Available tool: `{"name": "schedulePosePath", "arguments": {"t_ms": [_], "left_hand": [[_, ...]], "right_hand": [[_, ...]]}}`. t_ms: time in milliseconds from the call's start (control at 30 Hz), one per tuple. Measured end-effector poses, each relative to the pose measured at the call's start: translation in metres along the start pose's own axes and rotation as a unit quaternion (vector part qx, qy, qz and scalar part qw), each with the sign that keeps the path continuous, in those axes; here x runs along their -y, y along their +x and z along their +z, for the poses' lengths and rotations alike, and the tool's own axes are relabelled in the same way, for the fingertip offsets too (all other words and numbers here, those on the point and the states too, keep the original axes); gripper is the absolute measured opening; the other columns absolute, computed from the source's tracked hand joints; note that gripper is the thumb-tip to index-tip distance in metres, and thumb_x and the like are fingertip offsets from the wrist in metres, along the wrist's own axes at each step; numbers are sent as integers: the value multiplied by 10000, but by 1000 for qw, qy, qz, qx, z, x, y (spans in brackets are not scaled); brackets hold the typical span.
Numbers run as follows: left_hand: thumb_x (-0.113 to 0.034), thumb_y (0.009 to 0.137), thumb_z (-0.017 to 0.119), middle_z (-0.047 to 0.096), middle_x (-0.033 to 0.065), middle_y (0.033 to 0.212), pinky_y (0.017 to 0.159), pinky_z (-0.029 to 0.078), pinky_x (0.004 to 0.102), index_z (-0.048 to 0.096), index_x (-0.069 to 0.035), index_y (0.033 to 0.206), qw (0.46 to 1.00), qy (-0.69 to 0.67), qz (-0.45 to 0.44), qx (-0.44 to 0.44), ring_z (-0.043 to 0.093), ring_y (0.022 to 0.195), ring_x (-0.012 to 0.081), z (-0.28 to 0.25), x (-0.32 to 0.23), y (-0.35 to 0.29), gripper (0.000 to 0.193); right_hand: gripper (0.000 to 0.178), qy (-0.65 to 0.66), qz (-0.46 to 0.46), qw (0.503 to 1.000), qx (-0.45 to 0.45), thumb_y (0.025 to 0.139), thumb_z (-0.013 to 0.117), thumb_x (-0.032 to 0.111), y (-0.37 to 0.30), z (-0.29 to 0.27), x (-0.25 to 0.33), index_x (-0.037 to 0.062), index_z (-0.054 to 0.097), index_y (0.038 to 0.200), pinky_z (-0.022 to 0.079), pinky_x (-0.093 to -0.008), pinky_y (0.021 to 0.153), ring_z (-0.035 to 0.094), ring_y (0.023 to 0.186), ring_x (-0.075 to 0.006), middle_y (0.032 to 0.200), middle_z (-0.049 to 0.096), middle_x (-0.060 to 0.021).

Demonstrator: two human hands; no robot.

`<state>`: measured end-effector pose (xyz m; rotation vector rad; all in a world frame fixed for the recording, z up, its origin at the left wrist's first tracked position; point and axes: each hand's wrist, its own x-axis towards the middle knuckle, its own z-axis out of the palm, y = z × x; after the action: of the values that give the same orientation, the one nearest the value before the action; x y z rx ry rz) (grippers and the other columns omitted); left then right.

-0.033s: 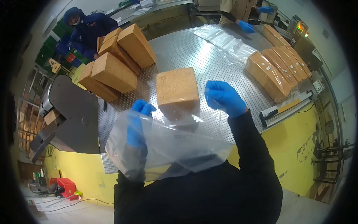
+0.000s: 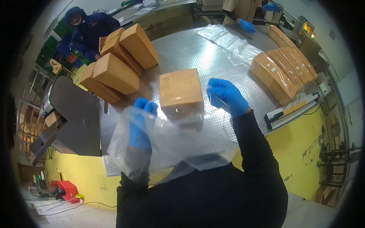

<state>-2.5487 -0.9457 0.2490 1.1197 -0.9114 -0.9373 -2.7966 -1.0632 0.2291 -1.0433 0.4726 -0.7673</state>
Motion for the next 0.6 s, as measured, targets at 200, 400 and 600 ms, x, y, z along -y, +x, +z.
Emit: {"name": "schedulePosePath", "arguments": {"t_ms": [200,400,600], "left_hand": [[-171,924,511,534,64,1046,844,466,280,436,-72,1158,998,-43,25,44,539,969,154,-6,32,40,266],[-148,923,522,545,74,1081,869,464,286,474,-72,1214,999,-41,1,28,534,1010,168,8,37,78,305],[-157,929,511,569,96,1139,898,459,304,557,-67,1162,974,-175,-127,63,542,1044,190,-6,66,103,254]], "right_hand": [[78,19,-27,996,-84,900,556,164,41,-6,-14,103,572,855,355,-161,561,438,605,-33,709,502,50],[138,-153,-128,969,-144,890,601,146,61,-19,-25,82,629,1009,334,-147,513,393,556,-15,686,506,73],[191,-210,-139,958,-136,877,621,99,74,-21,-30,66,665,1059,369,-165,528,445,585,-15,804,639,27]]}}
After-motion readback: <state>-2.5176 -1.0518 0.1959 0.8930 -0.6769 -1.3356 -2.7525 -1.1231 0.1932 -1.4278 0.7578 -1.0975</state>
